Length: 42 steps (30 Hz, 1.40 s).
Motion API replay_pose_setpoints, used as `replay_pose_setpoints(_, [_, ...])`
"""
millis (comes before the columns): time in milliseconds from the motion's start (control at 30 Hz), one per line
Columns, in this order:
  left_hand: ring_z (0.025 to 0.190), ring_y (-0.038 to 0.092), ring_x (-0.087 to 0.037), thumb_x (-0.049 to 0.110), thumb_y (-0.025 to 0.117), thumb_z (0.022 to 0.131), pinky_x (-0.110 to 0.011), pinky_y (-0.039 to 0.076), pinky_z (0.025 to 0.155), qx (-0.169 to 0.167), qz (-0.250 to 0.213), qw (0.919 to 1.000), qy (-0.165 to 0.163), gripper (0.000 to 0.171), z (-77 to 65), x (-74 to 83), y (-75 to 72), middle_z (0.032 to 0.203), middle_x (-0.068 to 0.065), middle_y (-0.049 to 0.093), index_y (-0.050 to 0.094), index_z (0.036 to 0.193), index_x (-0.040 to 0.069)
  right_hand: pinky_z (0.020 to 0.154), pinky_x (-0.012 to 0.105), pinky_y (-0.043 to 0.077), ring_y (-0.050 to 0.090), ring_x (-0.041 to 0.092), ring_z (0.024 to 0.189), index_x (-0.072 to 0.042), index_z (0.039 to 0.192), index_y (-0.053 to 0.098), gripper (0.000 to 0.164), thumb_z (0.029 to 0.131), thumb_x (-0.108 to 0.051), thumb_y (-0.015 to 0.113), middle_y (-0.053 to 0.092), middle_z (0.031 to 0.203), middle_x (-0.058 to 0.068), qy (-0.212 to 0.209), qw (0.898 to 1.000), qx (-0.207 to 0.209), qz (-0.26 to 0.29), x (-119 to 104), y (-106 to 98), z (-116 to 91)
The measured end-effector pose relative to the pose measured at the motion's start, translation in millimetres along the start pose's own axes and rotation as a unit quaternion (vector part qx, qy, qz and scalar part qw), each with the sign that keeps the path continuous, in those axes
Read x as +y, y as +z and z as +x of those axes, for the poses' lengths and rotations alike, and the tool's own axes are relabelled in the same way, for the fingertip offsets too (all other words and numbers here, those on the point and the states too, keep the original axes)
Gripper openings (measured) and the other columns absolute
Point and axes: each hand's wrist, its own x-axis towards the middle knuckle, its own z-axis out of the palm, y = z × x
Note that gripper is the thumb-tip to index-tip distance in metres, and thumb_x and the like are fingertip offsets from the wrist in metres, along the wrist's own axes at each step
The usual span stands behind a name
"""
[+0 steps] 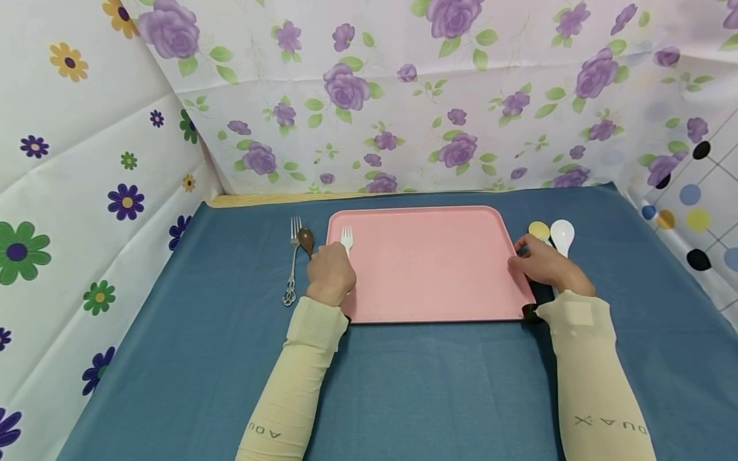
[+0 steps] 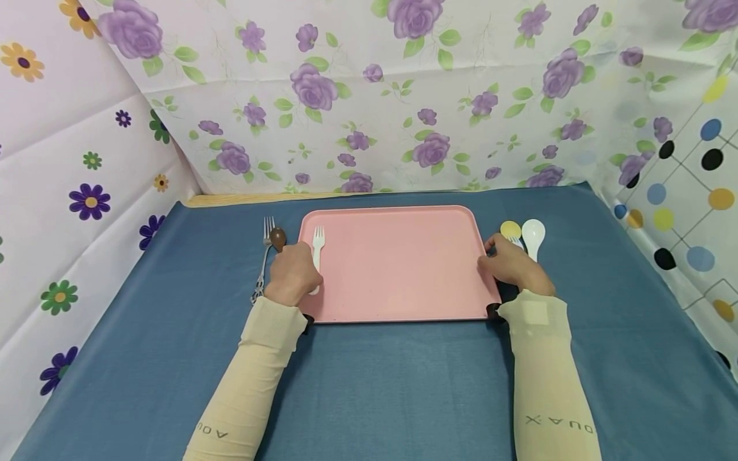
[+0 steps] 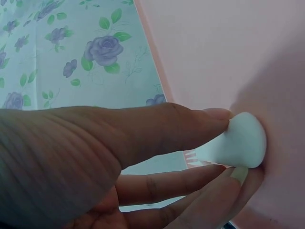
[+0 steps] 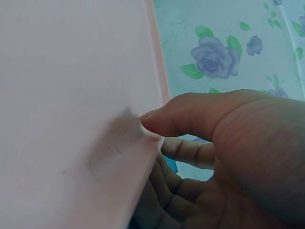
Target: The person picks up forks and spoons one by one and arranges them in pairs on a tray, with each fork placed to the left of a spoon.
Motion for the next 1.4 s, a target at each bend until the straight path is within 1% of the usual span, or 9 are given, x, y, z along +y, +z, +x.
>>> replay_pose_setpoints(233, [0.065, 0.063, -0.029, 0.001, 0.074, 0.074, -0.040, 0.056, 0.055, -0.002, -0.004, 1.0000, 0.000, 0.024, 0.8, -0.7, -0.5, 0.084, -0.019, 0.067, 0.069, 0.097, -0.002, 0.083, 0.049, 0.048, 0.055, 0.033, 0.097, 0.005, 0.124, 0.037, 0.041, 0.097, -0.024, 0.049, 0.052, 0.114, 0.026, 0.001, 1.000, -0.002, 0.004, 0.9, 0.3, 0.9])
replay_pose_setpoints(600, [0.067, 0.063, -0.029, 0.001, 0.071, 0.076, -0.042, 0.055, 0.057, 0.009, -0.008, 0.9999, 0.006, 0.019, 2.3, -2.1, 1.5, 0.085, -0.019, 0.067, 0.069, 0.095, -0.001, 0.082, 0.048, 0.048, 0.055, 0.032, 0.097, 0.005, 0.125, 0.037, 0.041, 0.097, -0.023, 0.049, 0.051, 0.115, 0.026, 0.003, 1.000, -0.004, 0.005, 0.2, 1.5, 1.6])
replay_pose_setpoints(900, [0.062, 0.060, -0.026, 0.001, 0.069, 0.077, -0.040, 0.053, 0.054, 0.014, -0.008, 0.9998, 0.011, 0.018, 2.9, -2.5, 2.7, 0.082, -0.018, 0.066, 0.068, 0.095, -0.002, 0.085, 0.052, 0.048, 0.056, 0.033, 0.098, 0.006, 0.124, 0.039, 0.039, 0.097, -0.021, 0.048, 0.054, 0.115, 0.027, -0.005, 1.000, -0.001, -0.008, 1.4, 0.5, 1.4])
replay_pose_setpoints(1067, [0.062, 0.061, -0.027, 0.002, 0.069, 0.076, -0.041, 0.053, 0.054, 0.015, -0.008, 0.9998, 0.012, 0.017, 3.3, -2.3, 2.7, 0.081, -0.018, 0.066, 0.068, 0.093, -0.001, 0.085, 0.052, 0.049, 0.057, 0.032, 0.097, 0.006, 0.125, 0.039, 0.039, 0.097, -0.020, 0.048, 0.054, 0.115, 0.027, -0.005, 1.000, -0.005, 0.000, 1.5, -0.9, 0.2])
replay_pose_setpoints(1167, [0.061, 0.061, -0.027, 0.002, 0.069, 0.075, -0.040, 0.053, 0.052, 0.021, -0.006, 0.9997, 0.014, 0.015, 3.7, -2.5, 3.2, 0.079, -0.019, 0.066, 0.068, 0.090, -0.001, 0.083, 0.049, 0.049, 0.057, 0.031, 0.096, 0.007, 0.125, 0.038, 0.039, 0.097, -0.019, 0.047, 0.054, 0.114, 0.027, -0.006, 1.000, -0.007, 0.004, 2.8, -1.4, 0.7])
replay_pose_setpoints(1267, [0.058, 0.060, -0.025, 0.002, 0.070, 0.074, -0.038, 0.051, 0.048, 0.024, -0.006, 0.9996, 0.015, 0.013, 4.0, -2.7, 3.6, 0.075, -0.017, 0.065, 0.068, 0.087, -0.001, 0.081, 0.047, 0.050, 0.057, 0.030, 0.096, 0.006, 0.125, 0.038, 0.039, 0.098, -0.020, 0.047, 0.054, 0.113, 0.026, -0.006, 1.000, -0.009, 0.005, 2.7, -1.5, 0.9])
replay_pose_setpoints(1400, [0.055, 0.057, -0.023, 0.004, 0.070, 0.075, -0.035, 0.046, 0.045, 0.019, -0.016, 0.9996, 0.014, 0.012, 3.7, -2.8, 2.9, 0.072, -0.015, 0.063, 0.068, 0.086, -0.001, 0.081, 0.047, 0.050, 0.058, 0.030, 0.096, 0.008, 0.125, 0.038, 0.040, 0.097, -0.020, 0.048, 0.054, 0.113, 0.027, -0.008, 1.000, -0.010, 0.008, 1.7, -2.7, 0.4])
